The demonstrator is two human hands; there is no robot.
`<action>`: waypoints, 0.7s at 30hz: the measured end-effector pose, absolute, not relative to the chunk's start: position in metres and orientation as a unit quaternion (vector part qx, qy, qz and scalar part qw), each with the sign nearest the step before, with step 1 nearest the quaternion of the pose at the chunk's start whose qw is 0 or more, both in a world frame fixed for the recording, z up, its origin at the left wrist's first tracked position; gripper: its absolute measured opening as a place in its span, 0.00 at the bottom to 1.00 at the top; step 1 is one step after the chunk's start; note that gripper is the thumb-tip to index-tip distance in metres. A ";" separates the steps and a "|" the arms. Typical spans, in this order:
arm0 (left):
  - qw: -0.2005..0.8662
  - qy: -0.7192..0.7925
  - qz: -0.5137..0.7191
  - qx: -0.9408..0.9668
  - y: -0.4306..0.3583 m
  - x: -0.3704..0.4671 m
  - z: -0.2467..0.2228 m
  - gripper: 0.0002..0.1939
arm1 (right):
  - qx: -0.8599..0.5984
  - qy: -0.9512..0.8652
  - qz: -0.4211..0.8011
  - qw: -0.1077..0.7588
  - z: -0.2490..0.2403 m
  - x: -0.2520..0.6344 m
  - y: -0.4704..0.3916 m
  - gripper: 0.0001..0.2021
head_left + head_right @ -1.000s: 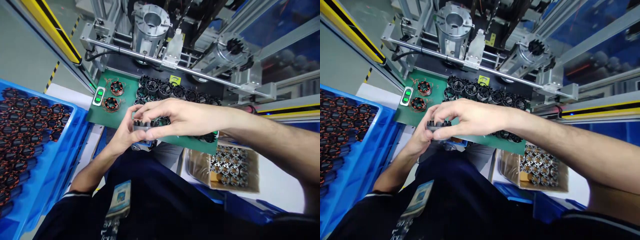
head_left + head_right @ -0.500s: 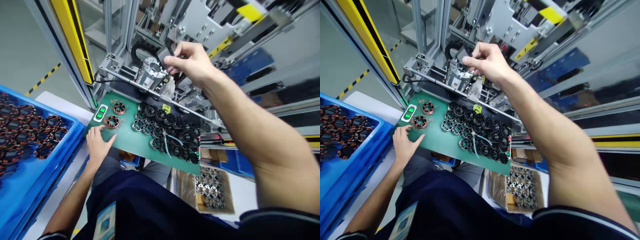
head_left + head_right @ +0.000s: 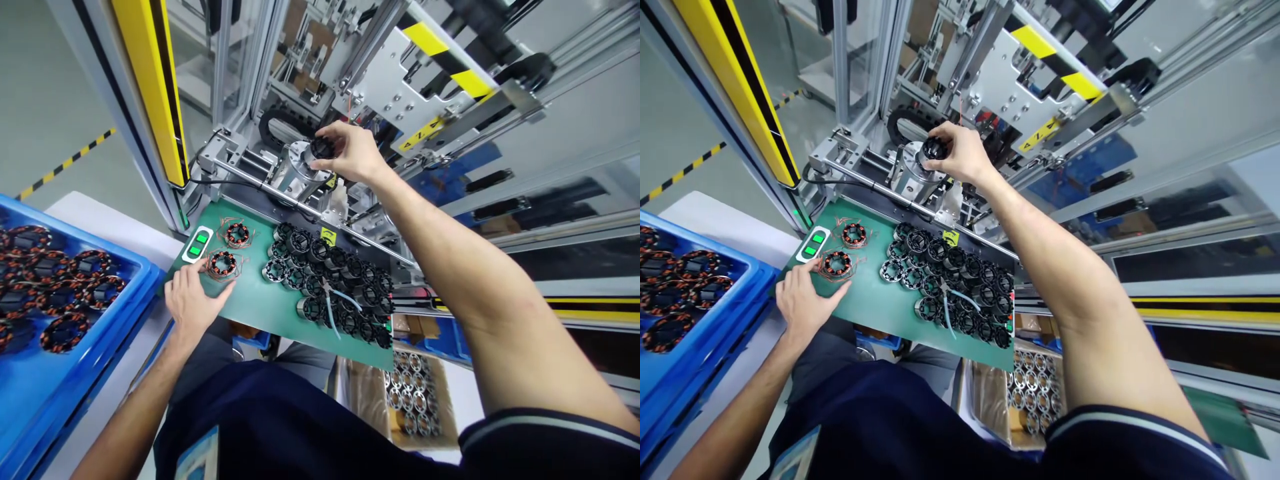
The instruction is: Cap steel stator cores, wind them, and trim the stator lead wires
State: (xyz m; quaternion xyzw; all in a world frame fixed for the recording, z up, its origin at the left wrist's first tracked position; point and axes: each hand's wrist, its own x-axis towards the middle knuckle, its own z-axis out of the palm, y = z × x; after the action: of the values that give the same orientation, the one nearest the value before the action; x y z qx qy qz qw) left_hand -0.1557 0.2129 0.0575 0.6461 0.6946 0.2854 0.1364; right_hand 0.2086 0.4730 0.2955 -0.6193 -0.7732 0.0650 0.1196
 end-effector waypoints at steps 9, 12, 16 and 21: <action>0.137 0.692 0.282 0.650 0.212 -0.156 0.057 0.41 | -0.617 -0.779 0.070 0.085 0.304 0.210 0.497 0.37; 0.113 0.693 0.278 0.656 0.212 -0.156 0.053 0.40 | -0.607 -0.789 0.072 0.064 0.309 0.210 0.506 0.35; 0.090 0.690 0.283 0.660 0.213 -0.156 0.049 0.39 | -0.607 -0.792 0.056 0.023 0.319 0.203 0.507 0.39; 0.076 0.686 0.286 0.665 0.213 -0.156 0.048 0.38 | -0.616 -0.787 0.044 -0.008 0.327 0.192 0.502 0.38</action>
State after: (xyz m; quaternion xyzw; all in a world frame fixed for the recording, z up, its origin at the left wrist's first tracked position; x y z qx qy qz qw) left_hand -0.1562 0.2129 0.0482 0.6646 0.6862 0.2857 0.0756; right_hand 0.1924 0.5019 0.3265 -0.6156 -0.7868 0.0443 -0.0083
